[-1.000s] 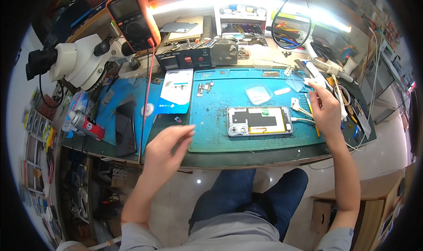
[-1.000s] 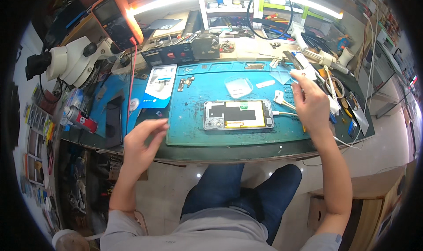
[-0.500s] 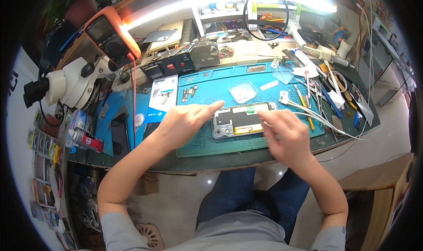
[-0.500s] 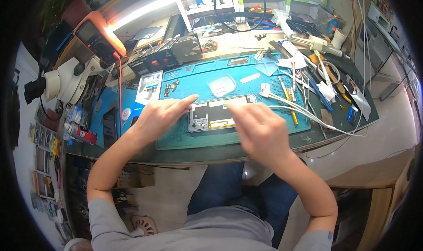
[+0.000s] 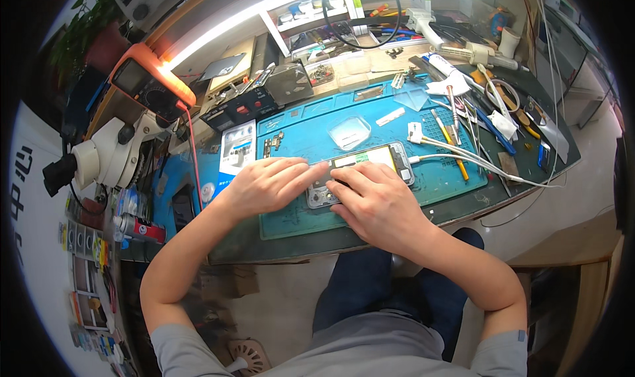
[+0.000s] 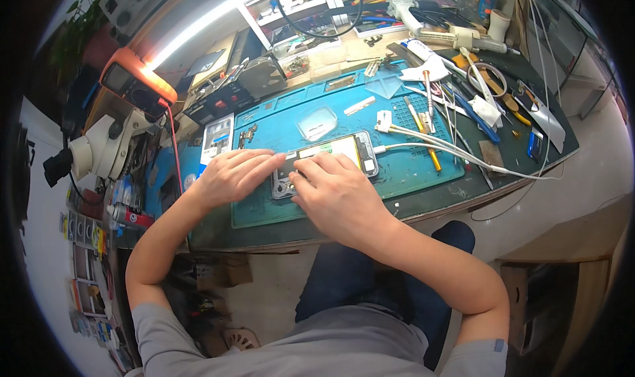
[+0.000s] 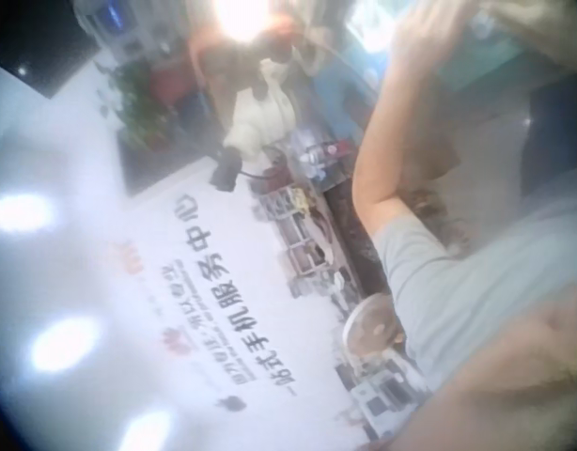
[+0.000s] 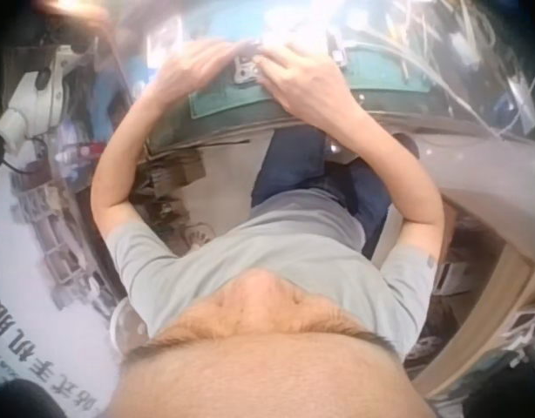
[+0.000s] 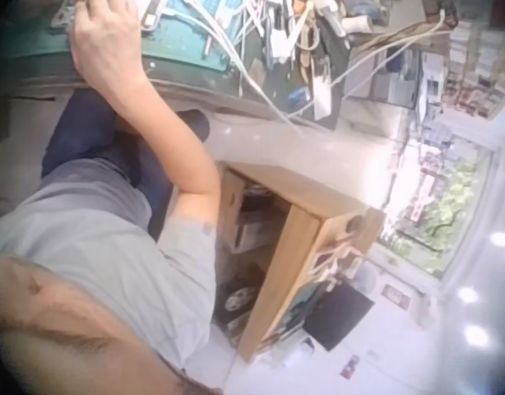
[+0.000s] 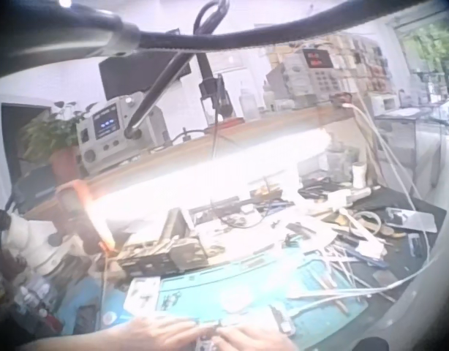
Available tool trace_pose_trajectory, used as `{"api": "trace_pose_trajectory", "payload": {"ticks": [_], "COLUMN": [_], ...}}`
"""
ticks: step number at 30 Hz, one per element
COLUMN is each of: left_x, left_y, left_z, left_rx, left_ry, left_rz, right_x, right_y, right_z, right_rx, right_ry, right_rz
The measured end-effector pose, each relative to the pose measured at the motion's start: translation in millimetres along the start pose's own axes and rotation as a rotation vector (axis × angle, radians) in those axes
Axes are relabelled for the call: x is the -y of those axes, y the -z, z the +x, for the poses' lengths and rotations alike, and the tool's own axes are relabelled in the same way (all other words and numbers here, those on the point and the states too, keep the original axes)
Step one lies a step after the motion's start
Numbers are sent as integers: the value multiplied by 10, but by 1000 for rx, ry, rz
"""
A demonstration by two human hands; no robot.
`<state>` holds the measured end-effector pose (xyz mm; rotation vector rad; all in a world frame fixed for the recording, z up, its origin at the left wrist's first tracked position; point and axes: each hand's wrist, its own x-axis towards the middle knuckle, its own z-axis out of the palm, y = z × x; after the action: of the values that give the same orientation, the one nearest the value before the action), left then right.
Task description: The person works on a disassembled smartphone at a cluttered workbench. They handle the phone back cover, apply adhesive along the frame, and use tweezers to adjust internal components. The person then aligns and presses the back cover onto the phone body.
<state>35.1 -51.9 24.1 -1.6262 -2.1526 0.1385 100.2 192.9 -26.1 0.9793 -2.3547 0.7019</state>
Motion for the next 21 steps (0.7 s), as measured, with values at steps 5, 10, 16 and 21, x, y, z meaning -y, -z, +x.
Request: {"api": "trace_pose_trajectory", "payload": {"ticks": [5, 10, 16, 21], "left_x": [49, 51, 41, 55], "left_y": [-168, -241, -241, -215], "left_z": [-30, -54, 1, -69], "left_rx": [-80, -60, -101, -132], "left_ry": [97, 251, 424, 607], "left_rz": [-156, -257, -417, -691], "right_x": [4, 4, -16, -22], "right_y": [-1, 9, 11, -5], "right_z": [-8, -3, -11, -17], "right_rx": [-18, -4, 15, 6], "right_ry": [-4, -17, -29, -36], "right_rz": [0, -11, 31, 47]}}
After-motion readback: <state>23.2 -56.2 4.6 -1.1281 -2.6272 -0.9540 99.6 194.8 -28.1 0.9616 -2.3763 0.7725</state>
